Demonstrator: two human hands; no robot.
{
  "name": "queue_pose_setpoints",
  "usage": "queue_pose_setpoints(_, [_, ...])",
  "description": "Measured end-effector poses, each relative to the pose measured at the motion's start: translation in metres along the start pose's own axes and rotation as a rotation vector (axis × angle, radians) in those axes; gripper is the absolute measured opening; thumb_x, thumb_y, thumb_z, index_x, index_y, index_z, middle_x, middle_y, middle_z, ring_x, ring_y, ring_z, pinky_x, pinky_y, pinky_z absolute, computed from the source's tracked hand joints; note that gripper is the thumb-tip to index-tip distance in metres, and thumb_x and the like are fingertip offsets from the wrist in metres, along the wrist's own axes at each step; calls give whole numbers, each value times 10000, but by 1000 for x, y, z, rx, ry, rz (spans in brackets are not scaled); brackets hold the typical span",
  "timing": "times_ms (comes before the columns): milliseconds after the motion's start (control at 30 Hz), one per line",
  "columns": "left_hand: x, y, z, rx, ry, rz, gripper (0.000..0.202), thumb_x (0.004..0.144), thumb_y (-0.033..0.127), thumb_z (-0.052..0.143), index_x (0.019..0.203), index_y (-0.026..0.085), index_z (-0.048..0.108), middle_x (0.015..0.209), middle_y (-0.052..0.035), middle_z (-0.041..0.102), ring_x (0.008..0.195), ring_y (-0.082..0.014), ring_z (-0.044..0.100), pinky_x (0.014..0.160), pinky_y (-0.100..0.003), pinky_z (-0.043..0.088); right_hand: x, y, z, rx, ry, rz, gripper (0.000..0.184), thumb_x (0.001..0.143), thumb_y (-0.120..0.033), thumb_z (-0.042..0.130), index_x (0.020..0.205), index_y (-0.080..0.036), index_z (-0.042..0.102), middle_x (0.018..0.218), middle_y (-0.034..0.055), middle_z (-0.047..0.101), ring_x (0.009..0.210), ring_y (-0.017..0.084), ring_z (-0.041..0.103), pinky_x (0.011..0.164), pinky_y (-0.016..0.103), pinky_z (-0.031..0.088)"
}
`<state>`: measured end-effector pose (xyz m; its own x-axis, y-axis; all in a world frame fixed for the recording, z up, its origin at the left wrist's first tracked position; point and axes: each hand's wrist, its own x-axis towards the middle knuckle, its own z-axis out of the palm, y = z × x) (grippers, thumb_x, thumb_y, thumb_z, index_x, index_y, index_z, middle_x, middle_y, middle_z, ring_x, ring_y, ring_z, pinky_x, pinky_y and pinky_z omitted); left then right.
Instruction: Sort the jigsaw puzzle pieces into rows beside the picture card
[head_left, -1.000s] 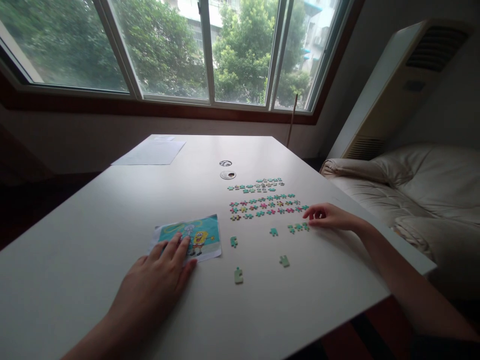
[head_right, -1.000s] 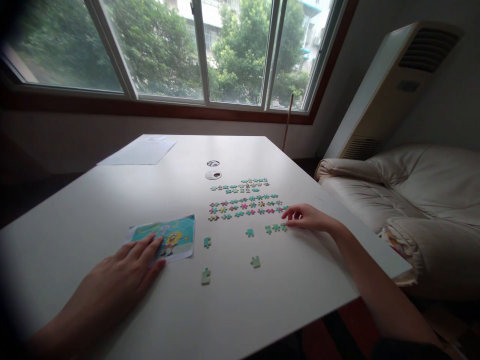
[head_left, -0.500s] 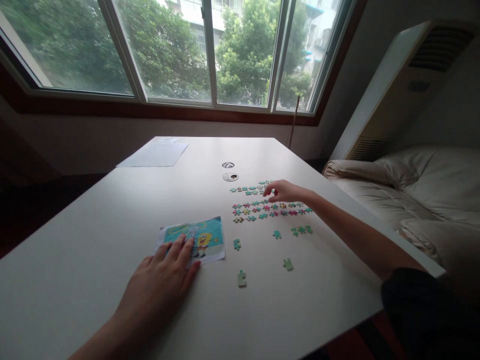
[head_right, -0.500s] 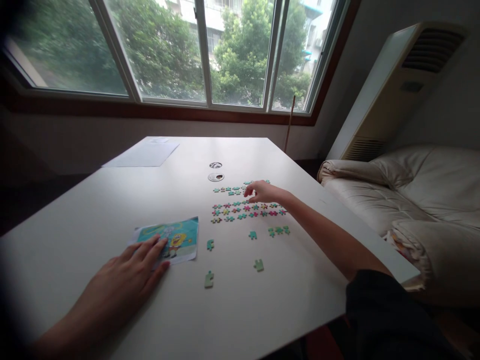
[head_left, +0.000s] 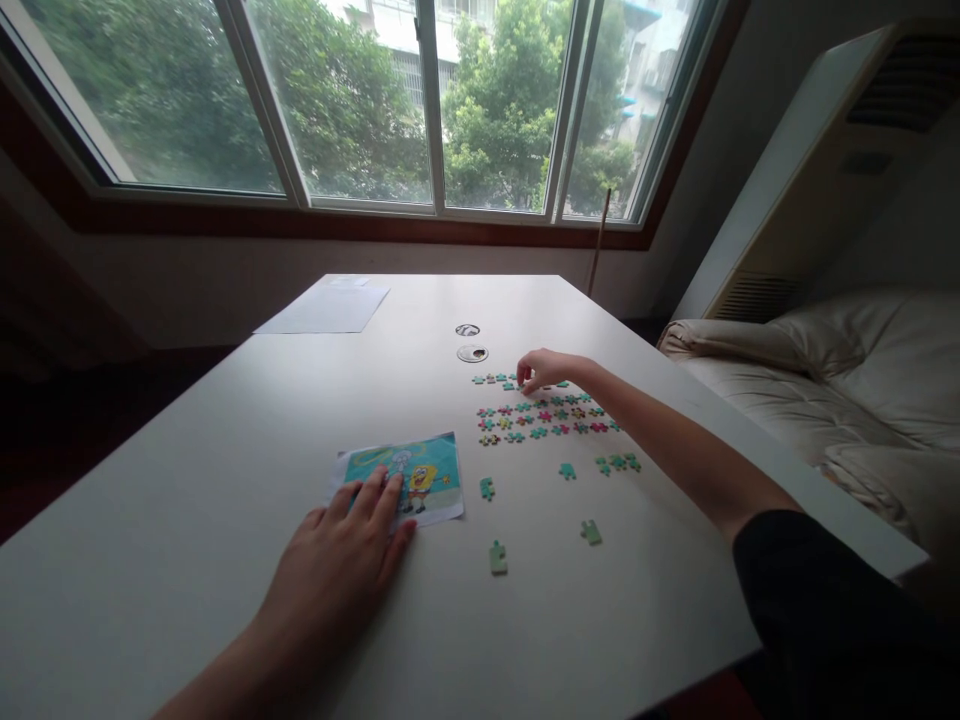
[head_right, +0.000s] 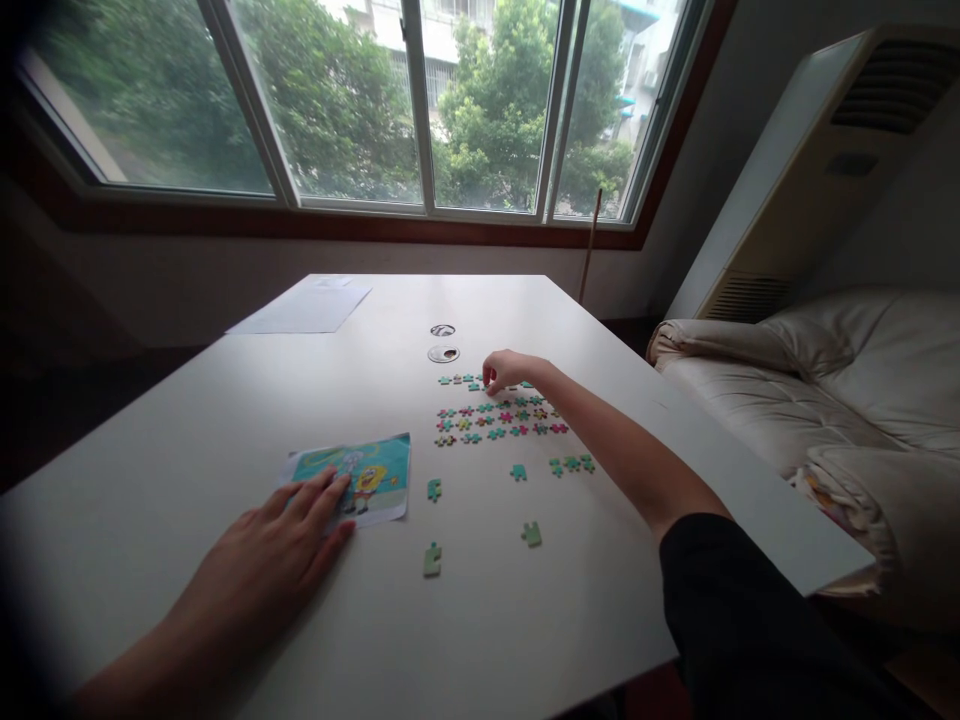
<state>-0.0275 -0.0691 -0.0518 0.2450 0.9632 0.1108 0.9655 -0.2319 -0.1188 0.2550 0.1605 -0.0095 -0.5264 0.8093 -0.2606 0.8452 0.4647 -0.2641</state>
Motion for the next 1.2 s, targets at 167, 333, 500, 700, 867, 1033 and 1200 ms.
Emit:
queue_pose_setpoints(167, [-1, 0, 0, 8, 1, 5, 522, 843, 408, 283, 1255, 132, 445, 1295, -116, 448, 1129, -313, 397, 834, -438, 376, 3, -6, -6, 29, -110, 43, 355, 570, -309, 708, 890, -168, 646, 952, 67, 602, 768, 170, 555, 598, 240, 412])
queue_pose_setpoints(333, [1, -2, -3, -7, -12, 23, 519, 847, 394, 283, 1265, 126, 431, 1315, -94, 431, 1113, -316, 397, 822, -437, 381, 5, -10, -9, 61, -177, 77, 438, 527, -353, 728, 908, -159, 631, 937, 69, 597, 740, 166, 546, 581, 246, 405])
queue_pose_setpoints(500, [3, -7, -3, 4, -8, 107, 505, 852, 413, 297, 1251, 146, 453, 1317, -69, 433, 1043, -297, 440, 824, -397, 386, 7, -11, -8, 106, -222, 87, 435, 516, -382, 728, 872, -157, 620, 860, 53, 604, 686, 147, 534, 572, 246, 402])
queue_pose_setpoints(700, [4, -11, -1, -30, 18, 135, 507, 851, 426, 302, 1232, 137, 470, 1329, -78, 416, 1014, -295, 454, 831, -406, 380, 6, -10, -6, 138, -180, 52, 361, 551, -302, 710, 853, -153, 582, 845, 40, 583, 650, 116, 498, 551, 229, 387])
queue_pose_setpoints(867, [5, -12, -3, -33, -32, 118, 517, 851, 438, 278, 1236, 147, 463, 1357, -38, 380, 1075, -315, 392, 847, -422, 356, -2, -8, -6, 155, -126, 3, 303, 602, -269, 678, 856, -139, 579, 801, 36, 571, 634, 104, 483, 548, 223, 383])
queue_pose_setpoints(1033, [4, -12, -1, -49, -48, 97, 509, 848, 419, 281, 1256, 159, 439, 1359, -38, 376, 1118, -313, 357, 858, -434, 329, -27, -6, -3, 269, -6, -136, 293, 717, -333, 586, 948, -152, 586, 801, 36, 578, 659, 99, 505, 596, 227, 406])
queue_pose_setpoints(1200, [4, -12, 2, -47, -54, 78, 514, 844, 425, 285, 1270, 172, 422, 1366, -32, 364, 1135, -314, 343, 865, -431, 313, -65, -2, 12, 464, 27, -202, 309, 698, -393, 605, 870, -138, 575, 779, 43, 609, 704, 121, 553, 616, 239, 431])
